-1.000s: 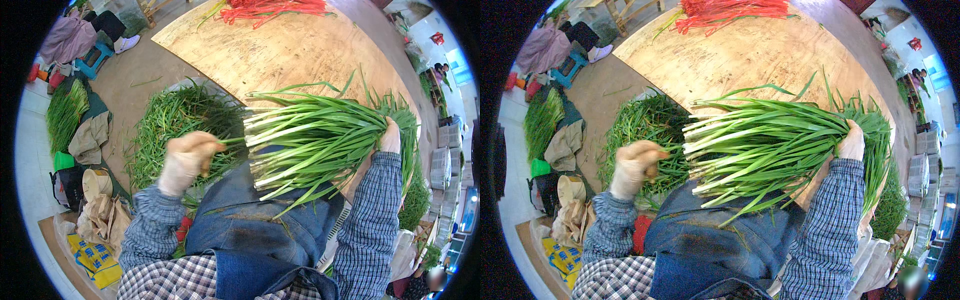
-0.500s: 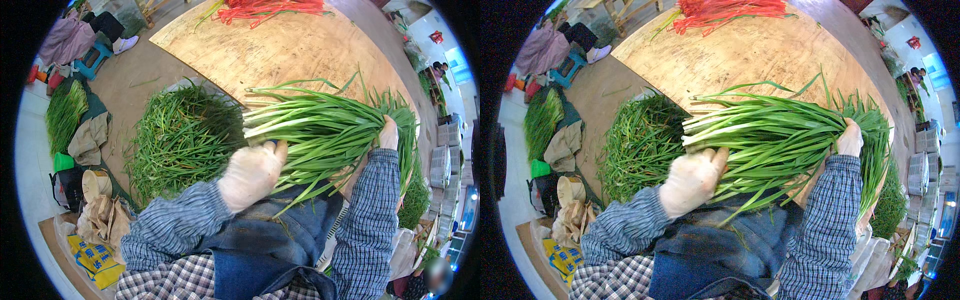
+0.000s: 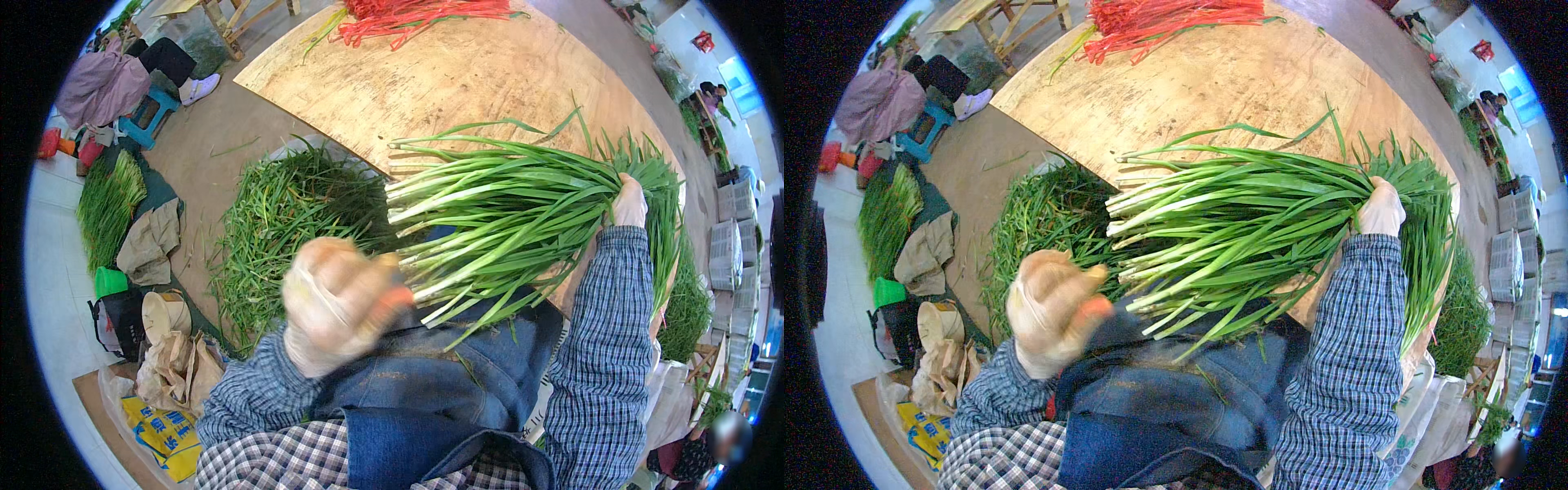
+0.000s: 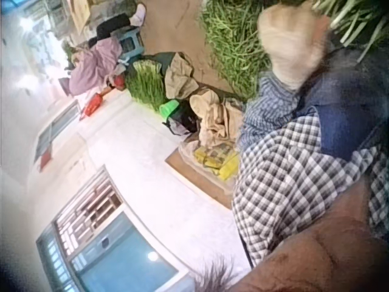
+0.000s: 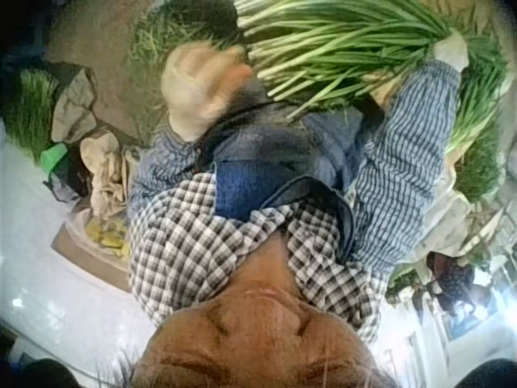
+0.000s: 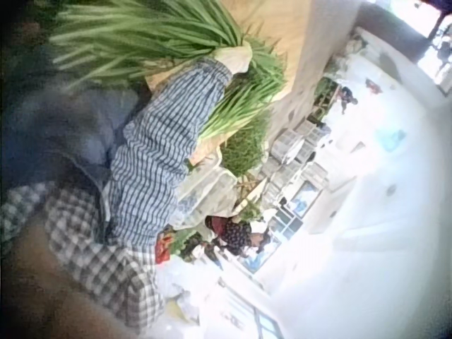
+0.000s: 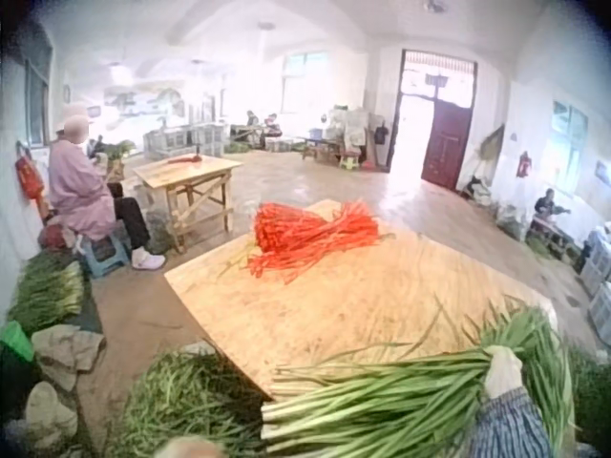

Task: The person gathers bunches of chives by hand, wraps a red plastic tie around the base to secure them, and places the finished bundles into a plastic crate.

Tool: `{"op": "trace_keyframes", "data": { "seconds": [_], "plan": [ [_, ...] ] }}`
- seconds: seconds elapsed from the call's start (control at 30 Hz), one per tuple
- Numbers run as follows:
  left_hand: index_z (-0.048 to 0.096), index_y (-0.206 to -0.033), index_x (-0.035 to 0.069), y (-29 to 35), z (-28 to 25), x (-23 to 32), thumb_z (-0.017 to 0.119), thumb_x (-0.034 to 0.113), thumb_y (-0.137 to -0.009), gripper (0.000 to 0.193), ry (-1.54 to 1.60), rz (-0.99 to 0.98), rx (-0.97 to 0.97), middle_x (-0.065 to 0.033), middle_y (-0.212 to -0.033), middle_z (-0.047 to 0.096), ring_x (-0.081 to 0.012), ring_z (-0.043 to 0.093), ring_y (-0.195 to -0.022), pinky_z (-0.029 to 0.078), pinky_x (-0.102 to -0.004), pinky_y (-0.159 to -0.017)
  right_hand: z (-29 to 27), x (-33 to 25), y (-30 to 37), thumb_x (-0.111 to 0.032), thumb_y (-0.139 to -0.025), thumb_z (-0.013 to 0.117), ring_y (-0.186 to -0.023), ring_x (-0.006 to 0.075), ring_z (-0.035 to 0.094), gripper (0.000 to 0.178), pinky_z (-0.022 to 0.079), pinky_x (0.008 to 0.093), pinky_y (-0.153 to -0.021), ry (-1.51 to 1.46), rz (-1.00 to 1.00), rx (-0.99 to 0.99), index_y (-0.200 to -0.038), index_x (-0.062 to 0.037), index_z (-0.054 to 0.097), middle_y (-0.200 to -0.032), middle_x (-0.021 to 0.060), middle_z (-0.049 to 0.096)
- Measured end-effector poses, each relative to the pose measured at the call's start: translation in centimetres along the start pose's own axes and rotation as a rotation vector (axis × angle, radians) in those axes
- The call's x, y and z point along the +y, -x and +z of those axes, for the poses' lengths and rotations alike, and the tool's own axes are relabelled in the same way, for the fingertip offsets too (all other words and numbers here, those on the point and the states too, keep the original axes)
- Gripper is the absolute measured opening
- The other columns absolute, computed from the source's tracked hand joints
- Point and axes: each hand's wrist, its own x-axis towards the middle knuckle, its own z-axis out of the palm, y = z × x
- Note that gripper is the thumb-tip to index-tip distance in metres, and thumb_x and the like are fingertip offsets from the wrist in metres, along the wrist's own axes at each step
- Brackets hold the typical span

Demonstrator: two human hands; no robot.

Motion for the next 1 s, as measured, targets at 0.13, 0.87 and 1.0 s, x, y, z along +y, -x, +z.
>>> {"op": "trace_keyframes", "data": {
  "seconds": [0.13,0.87,1.0],
  "plan": [
    [0.06,-0.089,0.008,1.2,5.2,-2.4,0.056,0.014,-0.073,0.017,0.013,0.237,-0.515,-0.0078,-0.088,0.06,-0.0216,0.061,-0.077,0.05,-0.0341,-0.063,0.2,0.2,-0.1,0.002,-0.075,0.055,-0.093,0.0291,0.062,0.033,0.047,0.0322,-0.084,-0.003,0.037,-0.057,-0.107,-0.0047,0.062,-0.102,0.0196,0.063],
    [0.055,-0.115,0.003,-1.7,1.9,0.1,0.066,0.005,-0.071,0.045,-0.139,-0.089,-0.066,-0.0153,-0.109,0.056,-0.0304,0.057,-0.096,0.049,-0.0354,-0.078,-1.9,-2.7,-0.1,-0.01,-0.075,0.063,-0.071,0.0233,0.062,0.025,0.051,0.0334,-0.061,-1.325,0.641,0.173,-0.091,0.0091,0.06,-0.09,0.0164,0.063],
    [0.048,-0.119,0.003,-1.4,7.4,-2.1,0.06,0.008,-0.074,0.047,-0.189,-0.155,-0.147,-0.0111,-0.086,0.054,-0.0289,0.057,-0.077,0.048,-0.0381,-0.055,-2.3,-3.3,0.5,-0.006,-0.072,0.065,-0.071,0.025,0.062,0.027,0.052,0.0352,-0.062,-1.307,0.529,0.184,-0.093,0.0103,0.058,-0.091,0.0164,0.062]
  ]
}}
